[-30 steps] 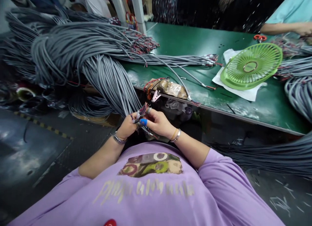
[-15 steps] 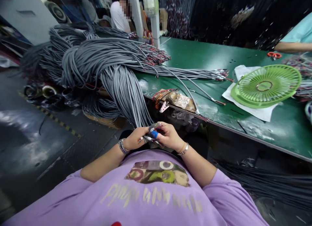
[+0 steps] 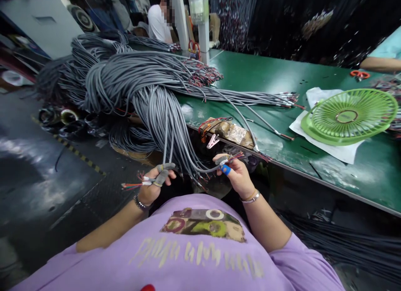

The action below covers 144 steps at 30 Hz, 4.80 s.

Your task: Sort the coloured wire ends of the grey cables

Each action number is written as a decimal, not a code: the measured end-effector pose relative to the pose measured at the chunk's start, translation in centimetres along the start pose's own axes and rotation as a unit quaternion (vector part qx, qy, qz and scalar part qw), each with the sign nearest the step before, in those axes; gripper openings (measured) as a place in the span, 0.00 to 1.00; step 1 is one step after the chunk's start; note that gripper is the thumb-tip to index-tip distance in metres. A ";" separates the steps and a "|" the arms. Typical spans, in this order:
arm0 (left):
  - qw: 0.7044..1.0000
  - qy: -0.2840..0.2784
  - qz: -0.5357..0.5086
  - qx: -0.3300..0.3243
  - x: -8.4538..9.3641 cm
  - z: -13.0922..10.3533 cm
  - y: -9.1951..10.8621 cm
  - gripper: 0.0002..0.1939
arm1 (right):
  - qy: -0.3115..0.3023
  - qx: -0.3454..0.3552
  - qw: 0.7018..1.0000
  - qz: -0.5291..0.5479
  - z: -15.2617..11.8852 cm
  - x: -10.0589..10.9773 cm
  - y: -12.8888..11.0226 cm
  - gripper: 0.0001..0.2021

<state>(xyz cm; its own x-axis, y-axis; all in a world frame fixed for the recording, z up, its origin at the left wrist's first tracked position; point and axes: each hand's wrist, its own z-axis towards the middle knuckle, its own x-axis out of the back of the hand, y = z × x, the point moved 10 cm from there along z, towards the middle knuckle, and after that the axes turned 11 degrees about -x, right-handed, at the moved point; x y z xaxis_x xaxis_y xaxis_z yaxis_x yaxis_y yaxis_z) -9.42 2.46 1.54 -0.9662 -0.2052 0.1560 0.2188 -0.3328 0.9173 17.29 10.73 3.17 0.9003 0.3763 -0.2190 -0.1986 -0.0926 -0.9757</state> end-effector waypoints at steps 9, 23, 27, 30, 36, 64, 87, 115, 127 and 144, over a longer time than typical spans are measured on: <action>0.990 -0.079 -0.115 0.019 -5.9 4.7 1.5 0.20 | -0.054 -0.102 0.993 -0.036 1.6 -4.7 4.5 0.16; 0.983 -0.175 0.008 0.045 -10.8 5.7 0.4 0.10 | -0.068 -0.169 0.983 0.013 1.9 -5.5 8.2 0.17; 0.985 -0.136 -0.039 0.097 -10.0 5.3 -1.5 0.13 | 0.006 -0.158 0.987 -0.009 2.0 -3.5 7.4 0.14; 0.983 -0.133 -0.047 0.117 -10.0 5.1 -2.0 0.14 | 0.053 -0.119 0.991 -0.007 2.2 -2.4 5.9 0.14; 0.967 -0.213 -0.052 0.132 -11.7 4.8 -1.1 0.14 | 0.021 -0.110 0.994 0.001 3.3 -3.2 5.0 0.16; 0.969 -0.155 -0.100 0.167 -9.6 4.3 -2.0 0.14 | 0.000 -0.127 0.989 0.073 3.4 -5.9 5.0 0.20; 0.983 -0.022 -0.109 0.146 -8.4 4.7 -2.1 0.15 | -0.010 -0.176 0.981 0.078 3.9 -5.1 5.4 0.19; 0.959 -0.114 -0.146 0.214 -10.9 5.9 -1.4 0.16 | 0.039 -0.255 0.943 0.211 6.5 -1.5 7.4 0.26; 0.936 -0.154 -0.184 0.259 -12.9 7.0 -2.3 0.17 | 0.053 -0.133 0.966 0.216 8.6 -2.5 5.2 0.30; 0.937 -0.177 -0.173 0.245 -12.7 6.3 -1.8 0.16 | 0.010 -0.235 0.909 0.345 8.0 -4.0 6.3 0.31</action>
<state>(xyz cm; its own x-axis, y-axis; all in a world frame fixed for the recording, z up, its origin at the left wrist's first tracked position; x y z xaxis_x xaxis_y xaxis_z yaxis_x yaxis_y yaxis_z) 1.58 11.47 0.27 -0.9714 0.1833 -0.1507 -0.1222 0.1581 0.9798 9.32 15.97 -2.18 0.6318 0.0638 -0.7725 -0.5353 -0.6849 -0.4943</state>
